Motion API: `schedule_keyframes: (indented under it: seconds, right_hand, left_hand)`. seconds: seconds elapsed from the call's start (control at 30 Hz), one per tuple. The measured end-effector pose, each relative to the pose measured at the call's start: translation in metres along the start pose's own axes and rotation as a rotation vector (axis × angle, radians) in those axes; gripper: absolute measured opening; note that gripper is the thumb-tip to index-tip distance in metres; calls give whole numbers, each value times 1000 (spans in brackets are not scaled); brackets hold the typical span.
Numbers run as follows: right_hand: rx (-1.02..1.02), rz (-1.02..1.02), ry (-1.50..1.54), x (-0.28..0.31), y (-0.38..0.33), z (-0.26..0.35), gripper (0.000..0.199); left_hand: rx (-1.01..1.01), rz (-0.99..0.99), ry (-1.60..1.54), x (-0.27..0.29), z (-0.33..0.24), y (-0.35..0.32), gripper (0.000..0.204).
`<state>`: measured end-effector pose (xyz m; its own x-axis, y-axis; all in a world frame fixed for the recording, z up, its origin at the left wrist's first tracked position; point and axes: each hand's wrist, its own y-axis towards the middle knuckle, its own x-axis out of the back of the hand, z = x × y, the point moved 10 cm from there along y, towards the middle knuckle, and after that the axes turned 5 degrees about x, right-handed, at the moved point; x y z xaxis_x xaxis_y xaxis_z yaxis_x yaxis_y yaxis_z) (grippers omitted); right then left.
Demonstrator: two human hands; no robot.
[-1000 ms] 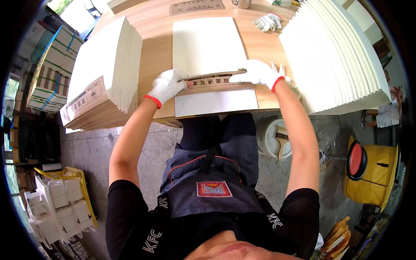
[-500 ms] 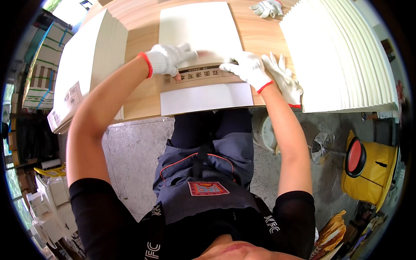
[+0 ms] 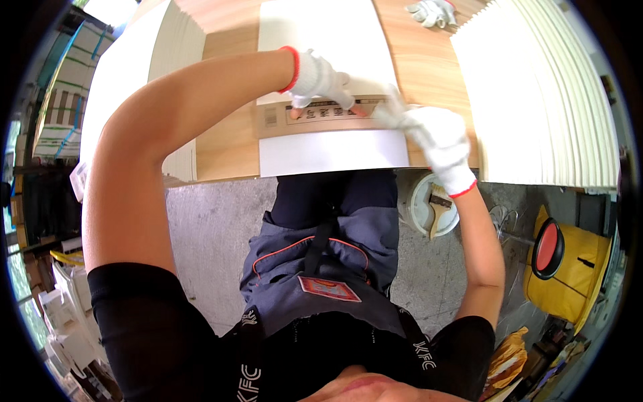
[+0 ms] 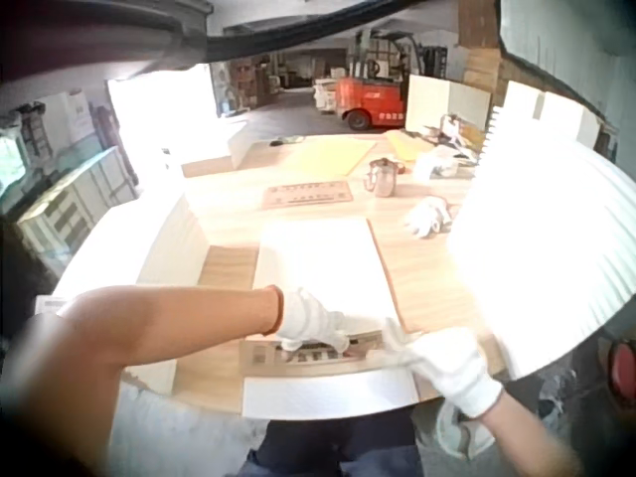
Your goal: The person repeatedly picks up a sheet of white paper, applies a white substance to its edge using a brush, and stacks it onto a growing pile. The process involves dipping the brush into a container and applying the substance to the paper before placing it on the stack.
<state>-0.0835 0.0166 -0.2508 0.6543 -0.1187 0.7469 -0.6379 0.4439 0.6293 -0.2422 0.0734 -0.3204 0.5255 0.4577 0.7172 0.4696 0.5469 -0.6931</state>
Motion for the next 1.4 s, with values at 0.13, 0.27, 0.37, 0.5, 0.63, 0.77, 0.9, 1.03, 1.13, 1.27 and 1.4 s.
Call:
schedule_keyframes:
  seconds: [0.13,0.27,0.37,0.5,0.63,0.77,0.9,1.03,1.13,1.27,1.4]
  right_hand:
    - [121,410,-170,-78,28,23,9]
    - [140,462,-233,-140,73,86,4]
    - [247,296,-202,-171,102,129,7]
    - [198,276,-224,-180,113,139,14]
    - [195,180,-171,-197,115,142,15]
    - [123,468,-95,-189,89,98,12]
    - [-164,836,-383,-91,0,-21,36]
    - [0,543,-703,-17,-20,-37,33]
    - [-139,326,-609,14,-24,-57,33]
    - [-333,372,-473,14,17,-15,20]
    - [-14,356,-391,-56,-10,5,31]
  left_hand:
    - [-115,-56,5,-16,4,25,65]
    - [23,34,-95,-3,-2,-8,68]
    - [406,136,-337,-5,20,-7,61]
    - [-23,27,151,-10,-1,12,75]
    - [-27,19,159,-2,-9,0,94]
    - [116,161,242,-18,8,16,61]
    - [467,277,-508,-17,19,-11,72]
    - [-63,-128,47,11,-22,-16,118]
    - [122,-266,-3,21,-30,-25,70]
    - [77,-932,196,-19,-71,-63,41]
    - [-34,-853,-2020,-108,-60,-76,51]
